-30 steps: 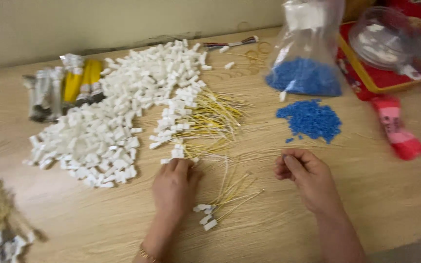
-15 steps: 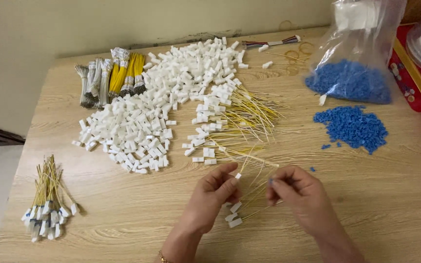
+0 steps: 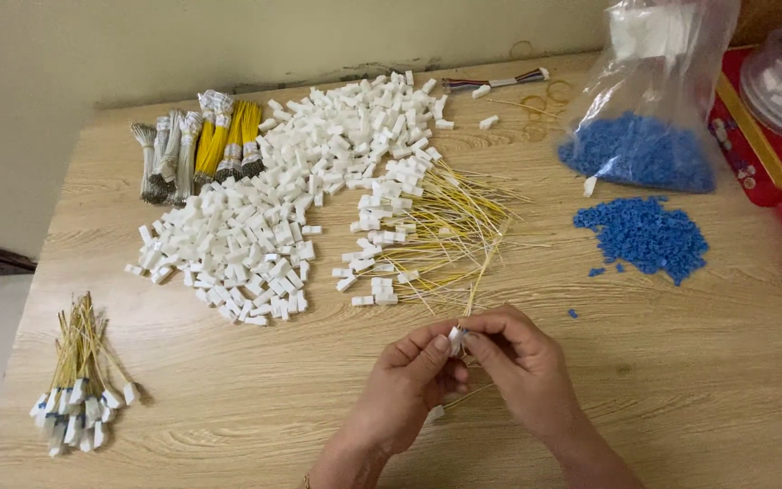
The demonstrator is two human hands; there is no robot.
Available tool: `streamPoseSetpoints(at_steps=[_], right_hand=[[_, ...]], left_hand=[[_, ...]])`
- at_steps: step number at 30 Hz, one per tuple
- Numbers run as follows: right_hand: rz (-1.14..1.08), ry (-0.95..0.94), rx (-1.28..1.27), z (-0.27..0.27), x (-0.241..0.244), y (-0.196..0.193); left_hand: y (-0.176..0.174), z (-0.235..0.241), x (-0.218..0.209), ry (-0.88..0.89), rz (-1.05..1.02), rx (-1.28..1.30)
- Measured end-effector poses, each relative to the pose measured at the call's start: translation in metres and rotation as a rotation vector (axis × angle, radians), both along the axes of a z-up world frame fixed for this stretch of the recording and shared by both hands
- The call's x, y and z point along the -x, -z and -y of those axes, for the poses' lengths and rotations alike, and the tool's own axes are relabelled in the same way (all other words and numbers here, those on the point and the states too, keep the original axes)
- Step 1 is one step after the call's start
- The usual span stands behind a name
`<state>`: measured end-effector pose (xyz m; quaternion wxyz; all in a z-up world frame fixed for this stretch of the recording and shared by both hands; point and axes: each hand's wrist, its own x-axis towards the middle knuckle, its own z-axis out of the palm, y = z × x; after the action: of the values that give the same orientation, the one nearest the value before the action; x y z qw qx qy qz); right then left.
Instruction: The person assembles small craft items by inserting white foam pieces onto yellow sticks. They repeatedly pick up a foam piece and a stick, then push the foam onto the stick's tip. The completed items are placed in a pile on the table.
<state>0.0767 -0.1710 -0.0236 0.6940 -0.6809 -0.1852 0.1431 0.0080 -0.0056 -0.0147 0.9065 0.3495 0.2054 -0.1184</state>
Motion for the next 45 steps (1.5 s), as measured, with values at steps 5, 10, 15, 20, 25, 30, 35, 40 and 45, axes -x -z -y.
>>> streamPoseSetpoints(at_steps=[5, 10, 15, 20, 25, 30, 35, 40, 45], right_hand=[[0.098, 0.051, 0.094, -0.006, 0.004, -0.007], [0.113, 0.057, 0.070, -0.009, 0.011, -0.007], [0.223, 0.066, 0.154, -0.011, 0.022, -0.015], [0.340, 0.074, 0.157, -0.010, 0.031, -0.018], [0.276, 0.024, 0.204, 0.010, 0.023, -0.009], [0.207, 0.382, 0.623, 0.054, -0.023, 0.001], [0.317, 0.368, 1.027, 0.091, -0.042, 0.017], [0.420, 0.335, 1.144, 0.097, -0.044, 0.030], [0.361, 0.340, 1.161, 0.097, -0.041, 0.035]], left_hand=[[-0.014, 0.007, 0.002, 0.048, 0.127, -0.319], [-0.035, 0.006, 0.005, 0.057, 0.251, -0.781], [-0.029, 0.007, 0.007, 0.021, 0.287, -0.885], [-0.034, 0.008, 0.009, 0.035, 0.258, -0.920], [-0.061, -0.009, 0.004, 0.231, 0.099, -0.954], [-0.042, -0.036, 0.009, 0.383, 0.263, -1.445], [-0.032, -0.053, 0.006, 0.306, 0.345, -1.532], [0.004, -0.083, -0.017, 0.000, 0.223, -1.712], [0.008, -0.106, -0.033, -0.104, 0.091, -2.082]])
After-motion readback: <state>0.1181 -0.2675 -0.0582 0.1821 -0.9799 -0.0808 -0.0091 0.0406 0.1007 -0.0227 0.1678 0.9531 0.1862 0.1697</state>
